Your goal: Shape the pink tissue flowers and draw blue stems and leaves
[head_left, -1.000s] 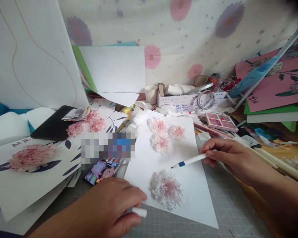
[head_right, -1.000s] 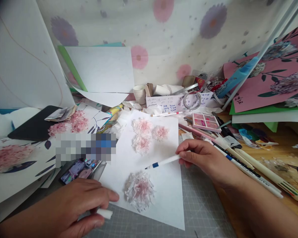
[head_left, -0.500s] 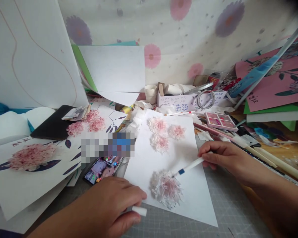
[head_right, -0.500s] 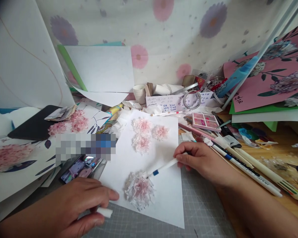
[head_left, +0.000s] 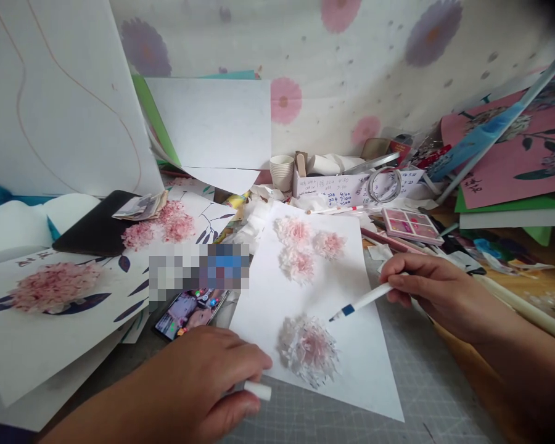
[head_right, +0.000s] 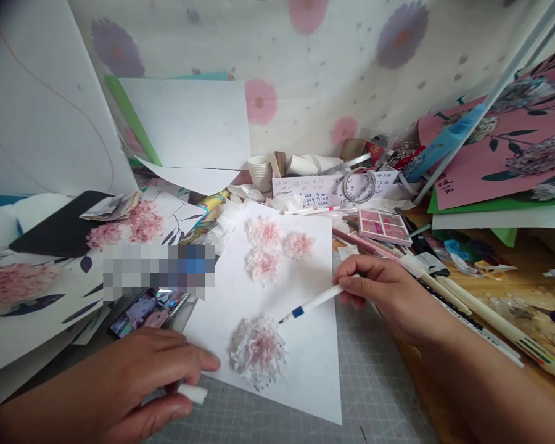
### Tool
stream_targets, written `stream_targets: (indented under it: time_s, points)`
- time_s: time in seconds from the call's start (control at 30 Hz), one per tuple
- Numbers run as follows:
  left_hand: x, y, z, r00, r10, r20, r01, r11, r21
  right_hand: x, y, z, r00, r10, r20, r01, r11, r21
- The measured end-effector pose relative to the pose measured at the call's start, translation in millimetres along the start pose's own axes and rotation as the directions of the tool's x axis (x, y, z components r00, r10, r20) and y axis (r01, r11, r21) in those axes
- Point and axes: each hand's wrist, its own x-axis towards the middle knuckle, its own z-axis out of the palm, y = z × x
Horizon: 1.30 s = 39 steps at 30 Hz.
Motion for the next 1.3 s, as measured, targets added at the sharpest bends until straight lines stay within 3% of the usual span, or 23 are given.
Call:
stream_targets:
  time_s: [0.17,0.33,0.73,0.87,1.3]
  points:
    - [0,-1,0.7,0.997,-0.025,0.067,0.025,1.000,-0.002,-4,-4,5,0.995,0.010,0.102,0.001,0.995,-0.102]
    - [-1,-2,1.0,1.000,-0.006,0.018,0.006,1.000,-0.024,-3,-8,10,0.999,-0.020,0.039,0.022,0.998,-0.065]
    - [0,0,0.8,0.997,-0.036,0.075,0.037,0.999,-0.008,-4,-6,13,0.999,-0.039,0.028,0.041,0.997,-0.059]
    - [0,0,0.2,0.999,-0.020,0.046,0.021,1.000,-0.019,-3,-5,15,0.997,-0.068,-0.027,0.068,0.998,0.003]
    - [0,2,-1.7,0.999,-0.025,0.034,0.026,0.999,-0.039,-4,-5,20,0.998,-0.054,0.028,0.056,0.996,-0.068]
